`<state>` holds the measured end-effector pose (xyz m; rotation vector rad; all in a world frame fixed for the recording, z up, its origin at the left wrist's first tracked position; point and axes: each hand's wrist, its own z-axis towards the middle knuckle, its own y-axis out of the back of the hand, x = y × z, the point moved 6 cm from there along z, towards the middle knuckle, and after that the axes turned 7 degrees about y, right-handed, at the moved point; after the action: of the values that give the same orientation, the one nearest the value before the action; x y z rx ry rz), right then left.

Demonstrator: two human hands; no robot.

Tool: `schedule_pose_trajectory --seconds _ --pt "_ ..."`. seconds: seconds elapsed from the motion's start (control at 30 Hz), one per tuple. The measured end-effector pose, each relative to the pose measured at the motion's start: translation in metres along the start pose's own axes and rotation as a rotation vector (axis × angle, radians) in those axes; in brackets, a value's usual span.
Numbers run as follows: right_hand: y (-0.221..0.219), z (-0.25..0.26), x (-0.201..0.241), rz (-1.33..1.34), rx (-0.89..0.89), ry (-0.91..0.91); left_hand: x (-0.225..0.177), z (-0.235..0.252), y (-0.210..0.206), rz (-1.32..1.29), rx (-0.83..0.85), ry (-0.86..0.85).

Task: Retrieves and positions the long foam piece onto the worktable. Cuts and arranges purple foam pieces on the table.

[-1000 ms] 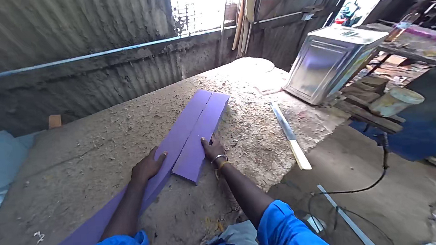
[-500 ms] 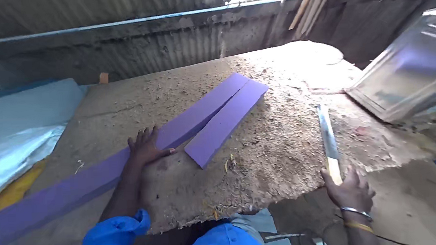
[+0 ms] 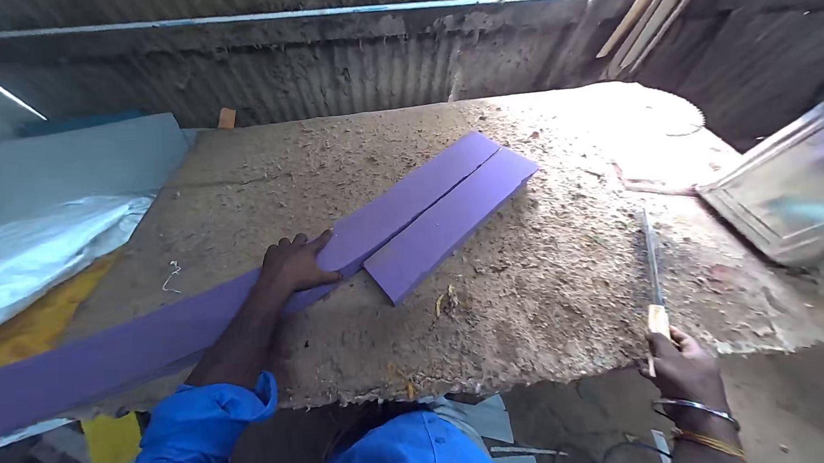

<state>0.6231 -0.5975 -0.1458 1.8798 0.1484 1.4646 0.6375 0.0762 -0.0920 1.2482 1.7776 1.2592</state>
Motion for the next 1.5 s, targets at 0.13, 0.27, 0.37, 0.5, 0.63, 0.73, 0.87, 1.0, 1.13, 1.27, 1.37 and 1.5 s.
schedule_pose_trajectory --seconds 0.13,0.27,0.37,0.5,0.63,0.73,0.87,1.0,1.13,1.27,1.37,1.5 --pt "-0.023 -0.039 0.031 0.565 0.091 -0.026 0.002 0.0 -0.03 -0.121 -0.001 0.022" --pt "-0.059 -0.105 0.095 0.728 0.31 0.178 0.002 -0.012 -0.039 -0.15 -0.105 0.007" --pt "-0.084 -0.148 0.128 0.584 0.377 0.282 -0.003 -0.019 -0.032 -0.147 -0.1 -0.005" --pt "-0.122 -0.189 0.153 0.433 0.684 0.402 -0.004 -0.02 -0.035 -0.147 -0.096 0.005" --pt "-0.15 -0.207 0.16 -0.031 0.733 0.666 -0.001 -0.012 -0.051 -0.153 -0.142 0.02" --pt "-0.162 -0.224 0.178 -0.283 0.689 0.84 0.001 -0.012 -0.052 -0.162 -0.191 0.007" --pt "-0.178 -0.238 0.183 -0.385 0.699 0.895 0.001 -0.013 -0.053 -0.193 -0.225 -0.007" --pt "-0.187 -0.237 0.181 -0.389 0.767 0.756 0.0 -0.011 -0.057 -0.201 -0.254 -0.005" --pt "-0.185 -0.233 0.183 0.06 0.847 0.582 0.0 -0.01 -0.055 -0.212 -0.258 0.003" --pt "-0.181 -0.227 0.192 0.273 0.954 0.52 -0.001 -0.011 -0.053 -0.226 -0.244 0.012" --pt "-0.182 -0.221 0.191 0.258 0.889 0.521 0.0 -0.011 -0.055 -0.213 -0.251 0.011" --pt "-0.187 -0.216 0.185 0.014 0.834 0.67 0.001 -0.01 -0.057 -0.208 -0.275 0.013"
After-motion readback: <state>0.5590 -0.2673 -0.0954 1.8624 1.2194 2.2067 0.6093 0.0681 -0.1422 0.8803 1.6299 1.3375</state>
